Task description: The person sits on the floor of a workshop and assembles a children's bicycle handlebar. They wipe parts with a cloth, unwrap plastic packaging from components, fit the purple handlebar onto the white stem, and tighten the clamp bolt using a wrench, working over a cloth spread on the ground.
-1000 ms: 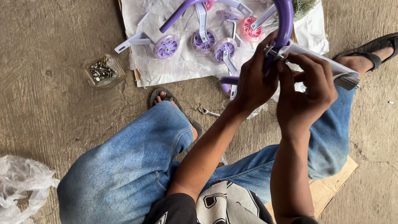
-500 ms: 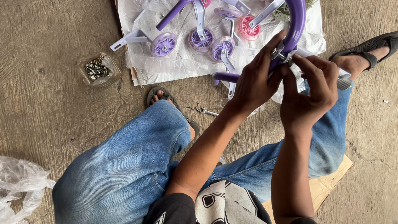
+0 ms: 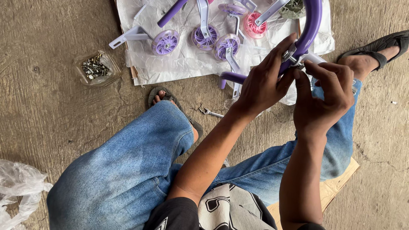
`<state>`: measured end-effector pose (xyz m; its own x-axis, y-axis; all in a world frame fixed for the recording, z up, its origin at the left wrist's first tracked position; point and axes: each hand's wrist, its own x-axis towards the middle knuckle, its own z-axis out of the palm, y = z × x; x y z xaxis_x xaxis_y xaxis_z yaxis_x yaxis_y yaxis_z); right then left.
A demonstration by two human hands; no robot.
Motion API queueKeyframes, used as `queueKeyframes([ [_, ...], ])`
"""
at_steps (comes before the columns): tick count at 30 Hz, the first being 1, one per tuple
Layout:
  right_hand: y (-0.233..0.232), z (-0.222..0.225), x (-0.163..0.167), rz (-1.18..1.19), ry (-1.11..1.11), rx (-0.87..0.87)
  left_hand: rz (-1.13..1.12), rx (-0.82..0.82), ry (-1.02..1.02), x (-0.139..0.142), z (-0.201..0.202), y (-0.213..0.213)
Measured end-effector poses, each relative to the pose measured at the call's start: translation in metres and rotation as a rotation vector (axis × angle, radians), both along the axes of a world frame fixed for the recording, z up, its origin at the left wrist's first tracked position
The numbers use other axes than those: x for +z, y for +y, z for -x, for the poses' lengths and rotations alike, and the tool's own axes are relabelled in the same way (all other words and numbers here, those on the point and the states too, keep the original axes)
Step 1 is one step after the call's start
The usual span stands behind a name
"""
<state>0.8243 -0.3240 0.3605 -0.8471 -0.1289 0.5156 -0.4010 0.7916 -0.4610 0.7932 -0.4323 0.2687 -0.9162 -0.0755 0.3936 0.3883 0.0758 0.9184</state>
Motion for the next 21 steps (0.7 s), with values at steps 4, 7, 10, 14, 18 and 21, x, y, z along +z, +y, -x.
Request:
queueKeyframes([
  [4,0.003,0.000,-0.006,0.008,0.015,-0.021,0.016,0.000,0.024,-0.001,0.000,-0.001],
  [7,0.003,0.001,-0.006,-0.048,0.062,0.001,0.032,0.004,0.045,-0.001,0.000,-0.001],
  [10,0.000,0.002,-0.002,-0.099,0.103,0.020,0.042,0.005,0.044,-0.002,0.002,0.000],
  [14,-0.005,0.001,0.004,-0.034,0.080,0.056,0.036,-0.019,-0.024,-0.004,0.004,-0.002],
  [18,-0.005,0.000,0.010,-0.096,0.036,0.053,0.052,-0.004,0.015,-0.005,0.004,-0.003],
  [21,-0.004,0.001,0.013,-0.164,-0.005,0.009,0.048,0.009,0.039,-0.007,0.003,-0.002],
])
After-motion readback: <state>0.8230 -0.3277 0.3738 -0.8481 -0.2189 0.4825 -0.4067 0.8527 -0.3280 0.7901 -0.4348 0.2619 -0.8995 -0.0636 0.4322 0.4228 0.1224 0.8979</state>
